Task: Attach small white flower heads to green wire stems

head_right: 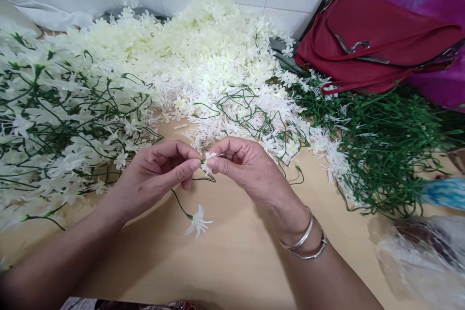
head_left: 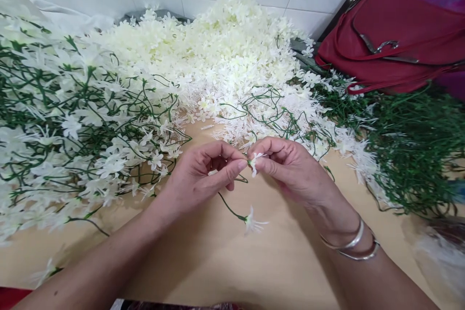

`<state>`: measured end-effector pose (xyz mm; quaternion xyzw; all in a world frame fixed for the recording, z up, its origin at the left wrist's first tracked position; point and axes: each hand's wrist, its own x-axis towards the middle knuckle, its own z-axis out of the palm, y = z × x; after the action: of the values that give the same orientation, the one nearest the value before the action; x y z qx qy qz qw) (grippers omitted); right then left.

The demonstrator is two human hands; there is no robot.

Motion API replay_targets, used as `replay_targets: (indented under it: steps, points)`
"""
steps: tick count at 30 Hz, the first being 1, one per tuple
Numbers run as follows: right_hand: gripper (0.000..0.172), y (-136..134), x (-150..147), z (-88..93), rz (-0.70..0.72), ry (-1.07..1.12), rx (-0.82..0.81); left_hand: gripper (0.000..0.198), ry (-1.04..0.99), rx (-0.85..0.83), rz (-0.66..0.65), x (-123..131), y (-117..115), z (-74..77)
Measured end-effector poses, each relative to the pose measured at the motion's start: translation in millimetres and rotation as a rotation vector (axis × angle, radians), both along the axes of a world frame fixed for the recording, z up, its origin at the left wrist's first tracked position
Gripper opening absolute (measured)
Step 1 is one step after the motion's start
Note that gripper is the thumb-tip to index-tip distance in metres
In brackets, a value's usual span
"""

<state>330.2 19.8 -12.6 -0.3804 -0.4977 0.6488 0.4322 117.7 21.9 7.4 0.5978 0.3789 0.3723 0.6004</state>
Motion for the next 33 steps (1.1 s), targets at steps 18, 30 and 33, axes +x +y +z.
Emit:
replay_targets:
  steps: [18, 30, 33]
  points:
    - [0.031, 6, -12, -7.0, -0.152, -0.035, 0.036, 0.022, 0.081, 0.084, 0.067, 3, -1, -13.7]
    - [0.03, 6, -6, -2.1, -0.035, 0.003, -0.128, 0.017, 0.435, 0.518, 0.09, -2, -4, -12.5]
    - [0.033, 3, -5, 4.3, -0.057, -0.09, -0.123, 0.014, 0.473, 0.58, 0.109, -1, -5, -13.2]
